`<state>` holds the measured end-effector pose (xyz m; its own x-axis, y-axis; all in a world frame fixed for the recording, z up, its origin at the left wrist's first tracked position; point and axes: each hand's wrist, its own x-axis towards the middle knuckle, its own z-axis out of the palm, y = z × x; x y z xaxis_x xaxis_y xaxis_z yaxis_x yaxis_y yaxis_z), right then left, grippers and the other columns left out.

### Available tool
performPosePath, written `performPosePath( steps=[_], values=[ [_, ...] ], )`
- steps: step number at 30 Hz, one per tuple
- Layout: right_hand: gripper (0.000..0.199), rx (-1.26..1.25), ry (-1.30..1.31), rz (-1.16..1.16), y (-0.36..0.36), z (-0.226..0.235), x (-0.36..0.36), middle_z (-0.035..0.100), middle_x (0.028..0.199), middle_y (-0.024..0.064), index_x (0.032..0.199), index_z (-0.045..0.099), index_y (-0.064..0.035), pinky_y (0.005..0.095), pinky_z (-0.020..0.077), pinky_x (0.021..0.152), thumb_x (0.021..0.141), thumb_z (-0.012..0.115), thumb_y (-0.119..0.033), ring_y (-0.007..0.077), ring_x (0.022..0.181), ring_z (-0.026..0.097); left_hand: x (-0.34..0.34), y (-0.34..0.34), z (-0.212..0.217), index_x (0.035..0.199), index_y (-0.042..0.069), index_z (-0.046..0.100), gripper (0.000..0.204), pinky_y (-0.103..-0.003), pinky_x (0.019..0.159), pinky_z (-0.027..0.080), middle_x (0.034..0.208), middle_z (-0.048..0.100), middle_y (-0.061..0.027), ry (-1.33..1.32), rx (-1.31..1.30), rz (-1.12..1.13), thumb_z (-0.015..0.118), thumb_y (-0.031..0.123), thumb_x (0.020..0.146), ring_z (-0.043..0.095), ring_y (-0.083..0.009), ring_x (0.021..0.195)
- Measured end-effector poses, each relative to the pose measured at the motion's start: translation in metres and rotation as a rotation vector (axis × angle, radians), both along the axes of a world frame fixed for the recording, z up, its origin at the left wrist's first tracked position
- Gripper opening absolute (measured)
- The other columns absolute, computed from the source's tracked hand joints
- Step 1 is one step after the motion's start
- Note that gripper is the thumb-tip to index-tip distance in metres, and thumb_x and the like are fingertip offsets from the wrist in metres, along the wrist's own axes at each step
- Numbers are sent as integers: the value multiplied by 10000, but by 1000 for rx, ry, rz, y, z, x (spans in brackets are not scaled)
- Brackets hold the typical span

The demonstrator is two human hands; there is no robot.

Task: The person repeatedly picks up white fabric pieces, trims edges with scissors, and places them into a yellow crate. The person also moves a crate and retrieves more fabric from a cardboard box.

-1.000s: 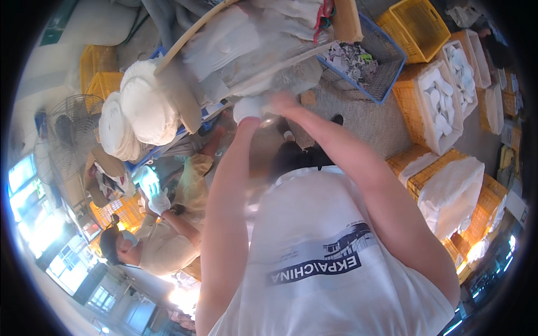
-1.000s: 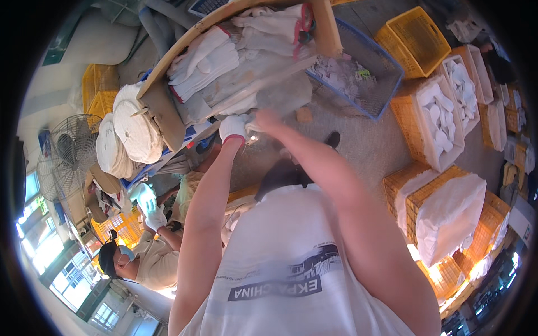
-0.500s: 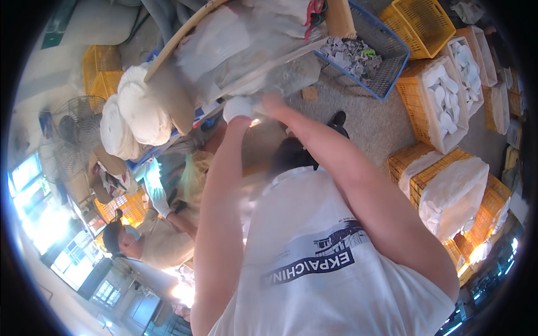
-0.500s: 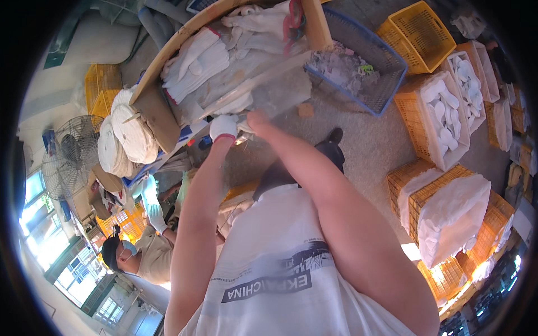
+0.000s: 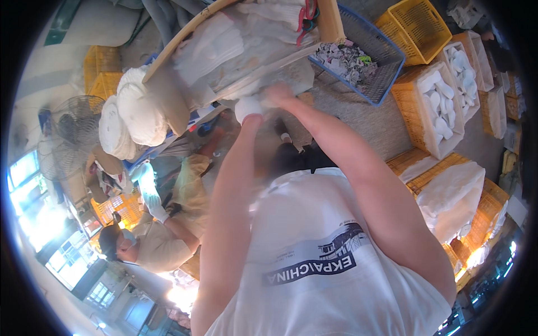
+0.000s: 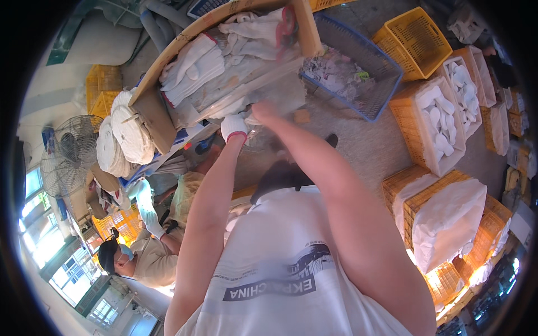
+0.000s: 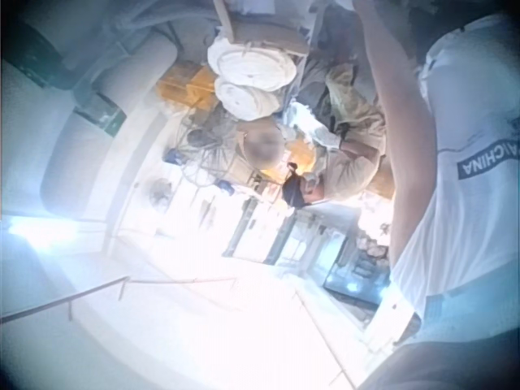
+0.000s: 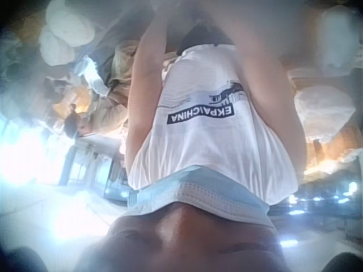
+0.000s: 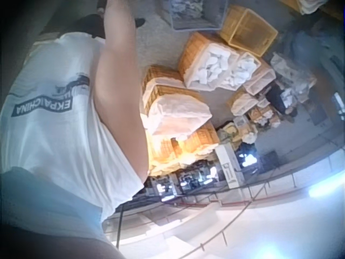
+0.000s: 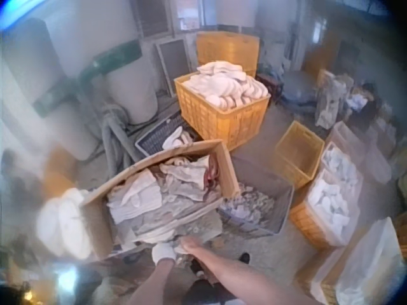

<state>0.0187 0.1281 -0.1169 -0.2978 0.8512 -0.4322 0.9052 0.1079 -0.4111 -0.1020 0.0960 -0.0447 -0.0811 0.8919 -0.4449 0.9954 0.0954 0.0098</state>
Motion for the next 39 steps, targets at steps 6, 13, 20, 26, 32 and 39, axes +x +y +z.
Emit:
performPosePath(
  steps=[6, 13, 20, 26, 32, 39],
  values=[
    [290, 83, 25, 88, -17, 40, 28, 685, 1016, 184, 964, 717, -48, 447, 523, 823, 852, 532, -241, 343, 931, 667, 12, -35, -12, 1070, 206, 709, 277, -426, 807, 515, 995, 693, -131, -302, 382, 112, 493, 257, 905, 659, -321, 923],
    [370, -285, 206, -278, -88, 22, 14, 640, 985, 289, 997, 672, 43, 447, 474, 886, 784, 591, -249, 437, 1040, 588, -22, -88, -5, 1143, 197, 655, 323, -426, 838, 523, 1089, 665, -127, -228, -108, -30, 602, 290, 839, 651, -322, 973],
    [365, -322, 566, -527, -39, -24, -45, 655, 971, 258, 997, 652, 66, 483, 522, 629, 857, 546, -253, 403, 848, 663, -64, -7, 2, 1014, 120, 725, 286, -419, 809, 532, 1024, 696, -147, -143, -80, 79, 563, 310, 873, 669, -312, 961],
    [300, -185, 281, -286, -22, 14, -8, 675, 915, 215, 935, 690, 11, 471, 551, 613, 879, 511, -224, 369, 801, 677, -33, -2, -11, 980, 177, 731, 250, -432, 770, 544, 999, 699, -123, -120, 22, -63, 510, 227, 875, 675, -330, 905],
    [275, 152, -67, 87, -9, 47, 10, 696, 936, 193, 900, 735, -43, 469, 544, 741, 825, 527, -207, 362, 852, 684, 3, -6, 5, 1079, 168, 703, 324, -407, 834, 518, 1076, 695, -94, -220, 5, 118, 571, 350, 846, 663, -292, 986],
    [288, 147, -177, 140, -9, 53, 3, 692, 992, 189, 925, 737, -47, 462, 533, 807, 831, 515, -203, 343, 924, 679, 10, -17, 30, 964, 162, 732, 243, -427, 724, 549, 927, 705, -134, -273, 205, 98, 537, 276, 875, 685, -314, 846]
  ],
)
